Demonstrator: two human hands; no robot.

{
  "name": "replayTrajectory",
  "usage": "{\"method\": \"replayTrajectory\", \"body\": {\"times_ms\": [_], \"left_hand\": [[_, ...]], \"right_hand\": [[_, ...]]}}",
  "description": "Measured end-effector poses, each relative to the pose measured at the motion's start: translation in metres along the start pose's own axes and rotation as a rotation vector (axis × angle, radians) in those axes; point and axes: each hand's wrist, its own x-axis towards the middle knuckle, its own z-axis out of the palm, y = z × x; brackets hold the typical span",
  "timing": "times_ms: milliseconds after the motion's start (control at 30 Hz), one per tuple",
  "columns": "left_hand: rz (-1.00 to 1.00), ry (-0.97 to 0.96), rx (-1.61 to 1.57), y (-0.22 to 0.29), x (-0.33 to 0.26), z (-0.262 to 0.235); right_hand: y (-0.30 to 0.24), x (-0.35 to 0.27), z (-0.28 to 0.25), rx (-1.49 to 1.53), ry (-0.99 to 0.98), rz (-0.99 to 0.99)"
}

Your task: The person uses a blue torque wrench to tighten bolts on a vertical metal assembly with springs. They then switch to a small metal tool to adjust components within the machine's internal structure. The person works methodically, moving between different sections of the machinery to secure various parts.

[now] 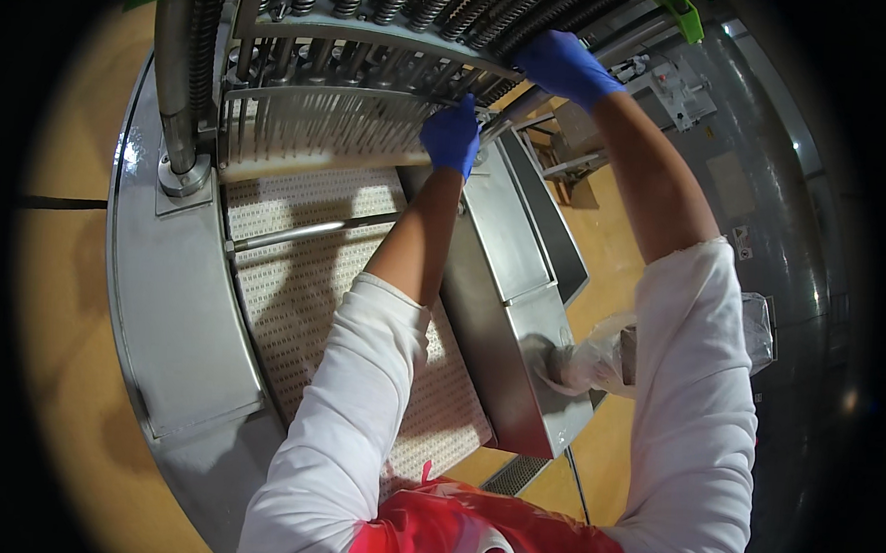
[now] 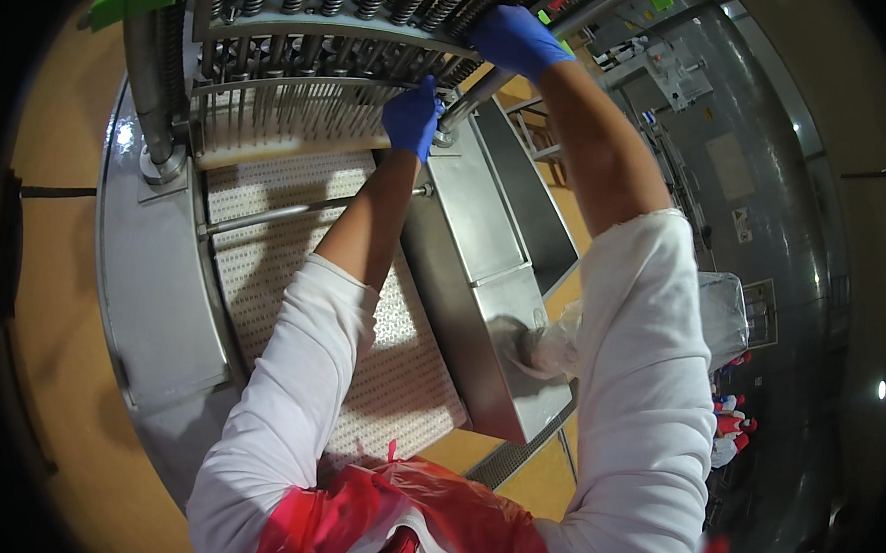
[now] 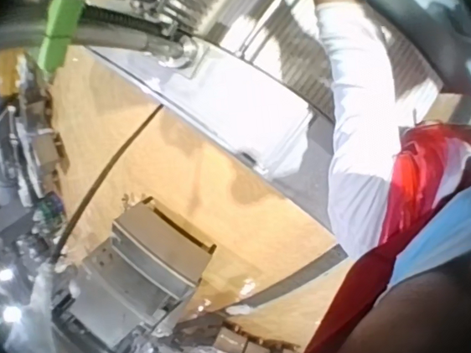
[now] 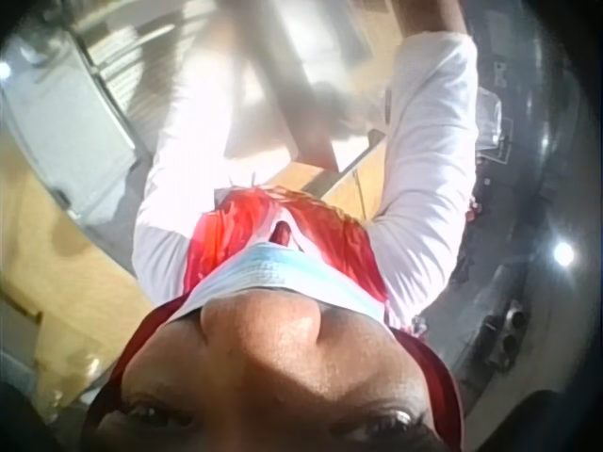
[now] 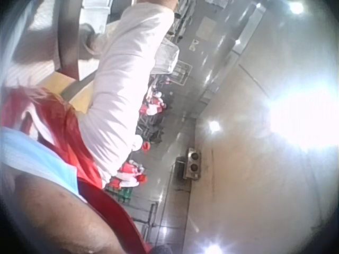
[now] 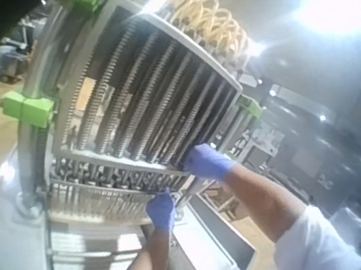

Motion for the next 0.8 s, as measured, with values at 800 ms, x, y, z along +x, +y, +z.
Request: {"method": "replayTrajectory", "body": {"times_ms": [800], "left_hand": [[-0.120, 0.009, -0.061, -0.006, 0.003, 0.005]], "right_hand": [[-0.009, -0.006, -0.002, 0.830, -0.096, 0.514]]}}
